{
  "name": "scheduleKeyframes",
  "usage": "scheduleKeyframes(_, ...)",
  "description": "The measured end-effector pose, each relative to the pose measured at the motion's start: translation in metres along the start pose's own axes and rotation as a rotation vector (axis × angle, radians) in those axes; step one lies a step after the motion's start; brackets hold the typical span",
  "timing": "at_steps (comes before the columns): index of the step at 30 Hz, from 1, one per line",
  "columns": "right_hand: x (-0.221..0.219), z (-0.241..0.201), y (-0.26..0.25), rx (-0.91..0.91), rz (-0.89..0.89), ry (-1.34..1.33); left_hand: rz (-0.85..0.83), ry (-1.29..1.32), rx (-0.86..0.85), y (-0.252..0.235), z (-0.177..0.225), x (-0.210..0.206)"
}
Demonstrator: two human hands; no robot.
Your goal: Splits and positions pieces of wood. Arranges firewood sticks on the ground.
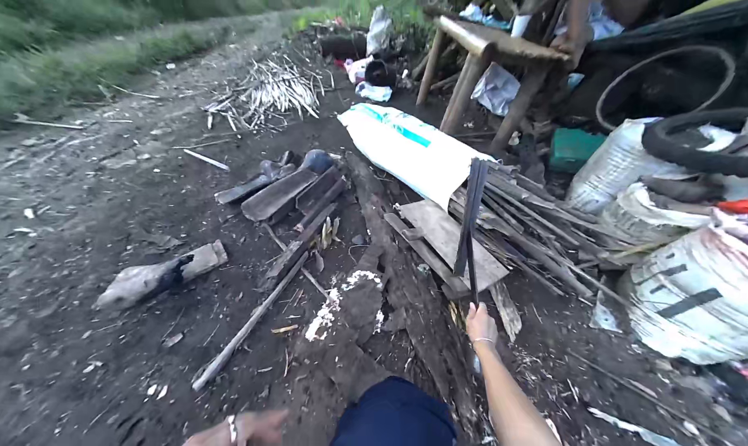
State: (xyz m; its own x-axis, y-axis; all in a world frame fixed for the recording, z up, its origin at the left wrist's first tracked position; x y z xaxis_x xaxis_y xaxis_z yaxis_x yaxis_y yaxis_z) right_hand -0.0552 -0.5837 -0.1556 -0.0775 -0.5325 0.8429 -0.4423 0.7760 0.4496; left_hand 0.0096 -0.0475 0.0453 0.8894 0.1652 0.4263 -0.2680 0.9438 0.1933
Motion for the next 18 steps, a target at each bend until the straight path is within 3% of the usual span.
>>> scheduleKeyframes(5,-0.02,-0.032,0.059,0.258,-0.001,0.12,0.588,0.155,0.057,-0.007,0.001,0.081)
scheduleKeyframes(10,-0.061,-0.12,0.138,0.745,-0.015,0.315,1.008,0.412,0.131,-0.013,-0.023,0.161)
scheduleKeyframes(14,-0.114,-0.173,0.188,1.312,0.164,0.304,1.233,0.405,0.084,0.021,-0.044,0.171)
scheduleKeyframes(16,-0.137,-0.19,0.21,1.456,0.122,0.323,1.403,0.334,0.072,0.052,-0.055,0.163)
scheduleKeyframes(18,-0.154,-0.201,0.227,1.508,-0.025,0.365,1.458,0.268,0.085,0.087,-0.063,0.153)
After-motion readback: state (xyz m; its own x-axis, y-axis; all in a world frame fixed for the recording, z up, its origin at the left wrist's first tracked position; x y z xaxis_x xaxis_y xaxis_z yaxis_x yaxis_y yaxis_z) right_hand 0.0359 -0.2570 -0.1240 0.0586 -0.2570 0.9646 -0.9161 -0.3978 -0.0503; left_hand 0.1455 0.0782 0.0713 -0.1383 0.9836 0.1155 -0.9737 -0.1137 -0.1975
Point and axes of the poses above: each hand's wrist, its own y-axis away from the middle knuckle, its own x-axis out of the back of the hand, z = x × y, the point moved 4 cm from there along -y, towards the middle knuckle, and after that the axes turned 12 degrees about -z, right-handed, at the moved point
